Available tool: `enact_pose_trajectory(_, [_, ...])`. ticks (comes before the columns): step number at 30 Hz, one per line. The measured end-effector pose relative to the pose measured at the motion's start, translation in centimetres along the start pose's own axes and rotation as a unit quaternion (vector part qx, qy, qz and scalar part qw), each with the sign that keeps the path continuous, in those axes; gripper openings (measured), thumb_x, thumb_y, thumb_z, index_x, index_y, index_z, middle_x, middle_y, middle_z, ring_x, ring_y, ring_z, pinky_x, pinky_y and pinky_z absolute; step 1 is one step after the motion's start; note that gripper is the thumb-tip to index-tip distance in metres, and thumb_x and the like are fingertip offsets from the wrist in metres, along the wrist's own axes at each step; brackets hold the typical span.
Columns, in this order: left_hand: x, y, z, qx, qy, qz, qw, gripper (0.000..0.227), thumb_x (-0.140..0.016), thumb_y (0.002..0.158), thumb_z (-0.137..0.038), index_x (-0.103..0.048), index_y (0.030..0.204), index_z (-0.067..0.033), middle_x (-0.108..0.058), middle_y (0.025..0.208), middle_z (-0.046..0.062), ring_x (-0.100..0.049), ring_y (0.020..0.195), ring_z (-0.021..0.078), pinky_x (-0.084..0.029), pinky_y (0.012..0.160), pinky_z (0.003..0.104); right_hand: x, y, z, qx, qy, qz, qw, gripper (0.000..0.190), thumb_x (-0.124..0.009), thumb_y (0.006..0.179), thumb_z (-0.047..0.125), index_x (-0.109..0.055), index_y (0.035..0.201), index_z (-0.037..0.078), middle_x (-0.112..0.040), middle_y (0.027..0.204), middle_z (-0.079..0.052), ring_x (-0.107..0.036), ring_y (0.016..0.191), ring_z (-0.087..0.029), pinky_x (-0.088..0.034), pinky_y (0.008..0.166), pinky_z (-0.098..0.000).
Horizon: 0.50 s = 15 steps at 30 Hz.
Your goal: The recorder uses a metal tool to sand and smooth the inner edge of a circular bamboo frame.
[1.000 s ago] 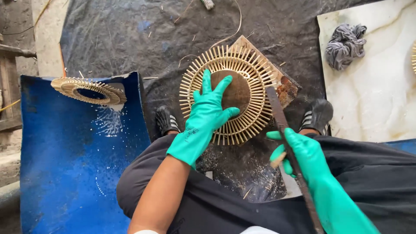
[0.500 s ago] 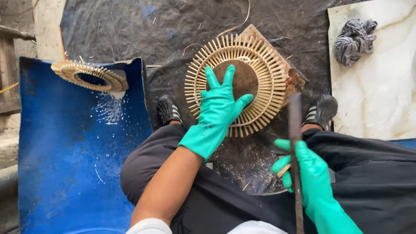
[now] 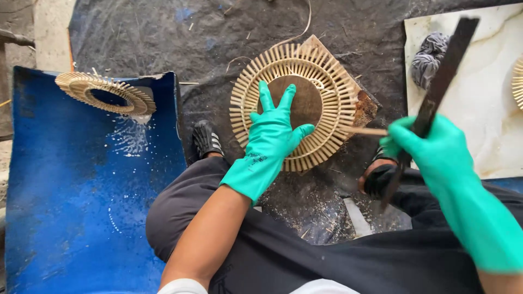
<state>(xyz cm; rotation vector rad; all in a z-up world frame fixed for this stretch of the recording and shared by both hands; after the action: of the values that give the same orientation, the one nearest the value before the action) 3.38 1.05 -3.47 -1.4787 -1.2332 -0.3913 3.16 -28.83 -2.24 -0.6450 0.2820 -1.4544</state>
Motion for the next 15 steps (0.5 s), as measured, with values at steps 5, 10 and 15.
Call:
enact_pose_trajectory(5, [0.2,1.1,0.3,-0.042,-0.015,-0.009,0.999,0.102,-0.091,0.069,-0.054,-0.036,0.154,-0.0397,0.002,0.169,0.014,-0.038,0.13,0.065,-0.053,0.095,0.06,-1.6,6.3,-3.0,0.024,-0.037,-0.01,0.999,0.028,-0.074,0.096,0.018,-0.06,0.108,-0.004,-0.071,0.089,-0.015,-0.072,0.073,-0.022,-0.061,0.064,-0.0326])
enact_pose_trajectory(10, [0.7,1.0,0.1,-0.035,-0.01,0.026,0.999,0.1,-0.089,0.067,-0.051,-0.038,0.152,-0.0415,0.002,0.17,0.013,-0.04,0.132,0.0592,-0.054,0.097,0.059,-3.5,7.0,-3.0,0.001,-0.097,-0.041,0.994,0.033,-0.075,0.099,0.024,-0.058,0.11,-0.001,-0.072,0.087,-0.013,-0.069,0.066,-0.022,-0.055,0.055,-0.035])
enact_pose_trajectory(15, [0.7,0.9,0.2,-0.047,0.008,0.012,0.999,0.1,-0.092,0.069,-0.051,-0.039,0.153,-0.0402,0.002,0.168,0.014,-0.033,0.134,0.0636,-0.05,0.101,0.061,-3.6,6.9,-1.8,0.035,-0.274,-0.062,0.959,0.036,-0.076,0.1,0.034,-0.065,0.111,0.001,-0.075,0.088,-0.013,-0.072,0.071,-0.019,-0.055,0.061,-0.0362])
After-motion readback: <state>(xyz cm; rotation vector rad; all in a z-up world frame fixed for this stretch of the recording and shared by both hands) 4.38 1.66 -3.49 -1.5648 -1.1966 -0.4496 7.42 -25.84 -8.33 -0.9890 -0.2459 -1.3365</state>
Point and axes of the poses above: each hand's wrist, its own y-axis towards the middle knuckle, its own x-axis out of the back of the hand, z = x × y, the point moved 3 cm from there along y, towards the middle knuckle
